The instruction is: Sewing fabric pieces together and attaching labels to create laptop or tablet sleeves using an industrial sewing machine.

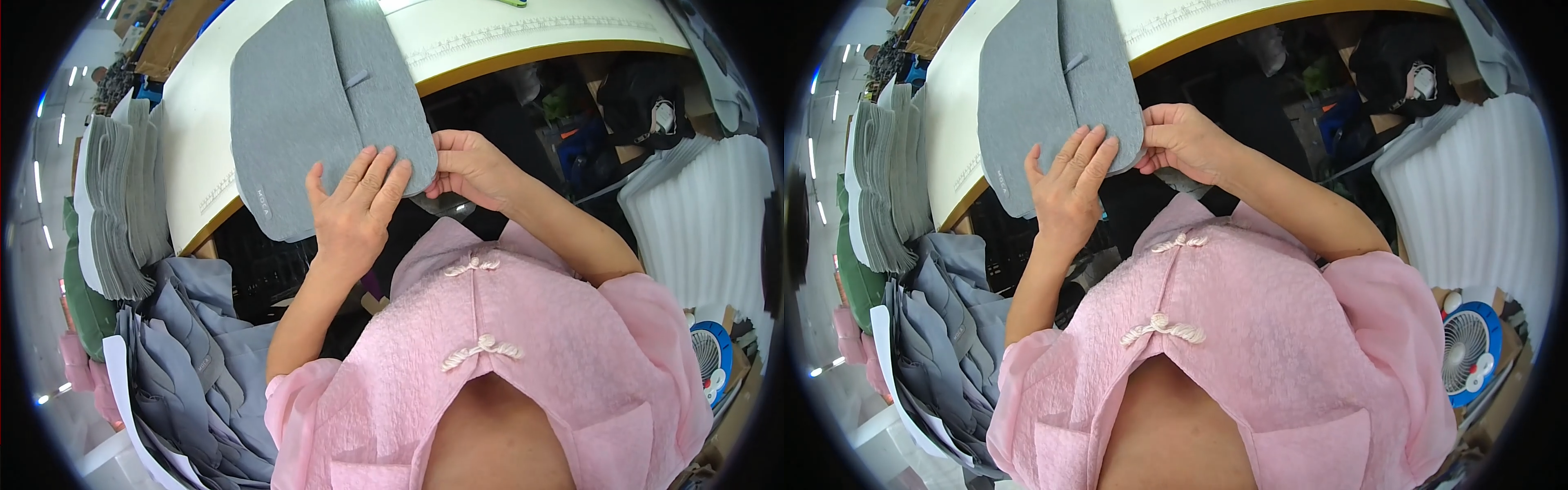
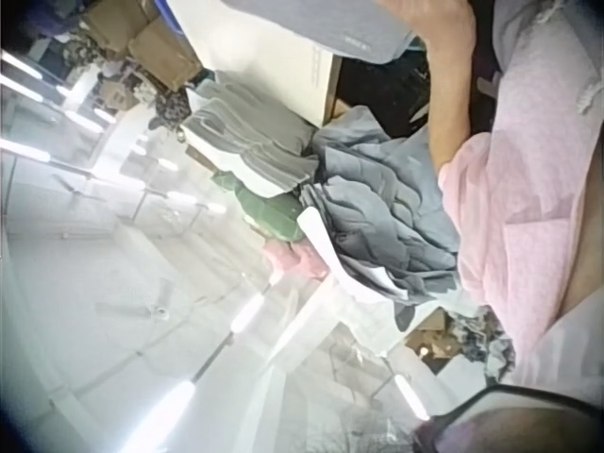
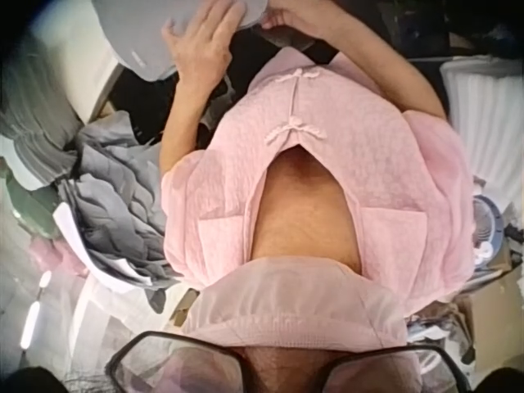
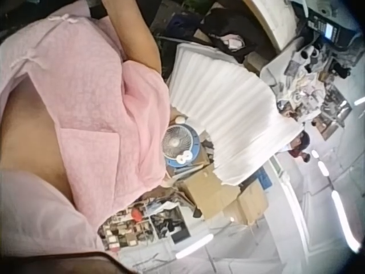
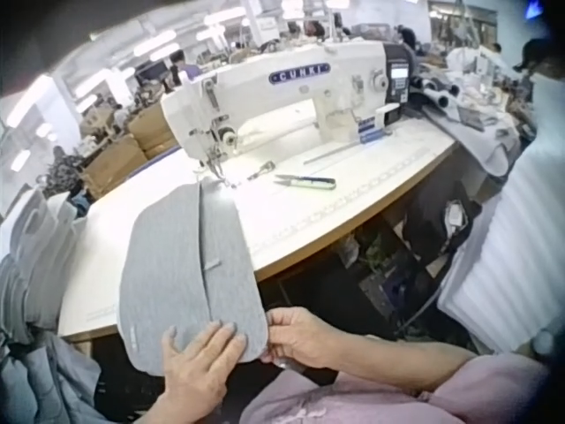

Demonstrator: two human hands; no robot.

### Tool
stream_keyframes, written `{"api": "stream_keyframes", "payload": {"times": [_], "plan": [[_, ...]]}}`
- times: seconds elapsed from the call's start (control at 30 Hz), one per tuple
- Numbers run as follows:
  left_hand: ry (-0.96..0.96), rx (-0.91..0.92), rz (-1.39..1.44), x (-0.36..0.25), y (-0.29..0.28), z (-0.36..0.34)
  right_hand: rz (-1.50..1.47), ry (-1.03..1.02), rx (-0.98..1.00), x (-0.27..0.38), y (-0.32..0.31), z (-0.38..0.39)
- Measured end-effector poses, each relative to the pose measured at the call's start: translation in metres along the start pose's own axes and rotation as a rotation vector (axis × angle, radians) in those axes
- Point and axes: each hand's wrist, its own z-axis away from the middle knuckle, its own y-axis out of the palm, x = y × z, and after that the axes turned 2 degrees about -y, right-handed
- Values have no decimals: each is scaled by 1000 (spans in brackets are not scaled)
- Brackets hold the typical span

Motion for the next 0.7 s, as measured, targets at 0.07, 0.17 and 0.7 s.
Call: {"api": "stream_keyframes", "payload": {"times": [0.07, 0.17, 0.7], "plan": [[2, 17, -25, 1, -2, 1, -6, -10, -4, 0, 3, 1], [6, 19, -37, 0, -3, 0, 18, -36, 2, 2, 6, 4], [-21, -116, -42, -4, 10, -3, 13, -9, -84, 10, 14, 13]]}}
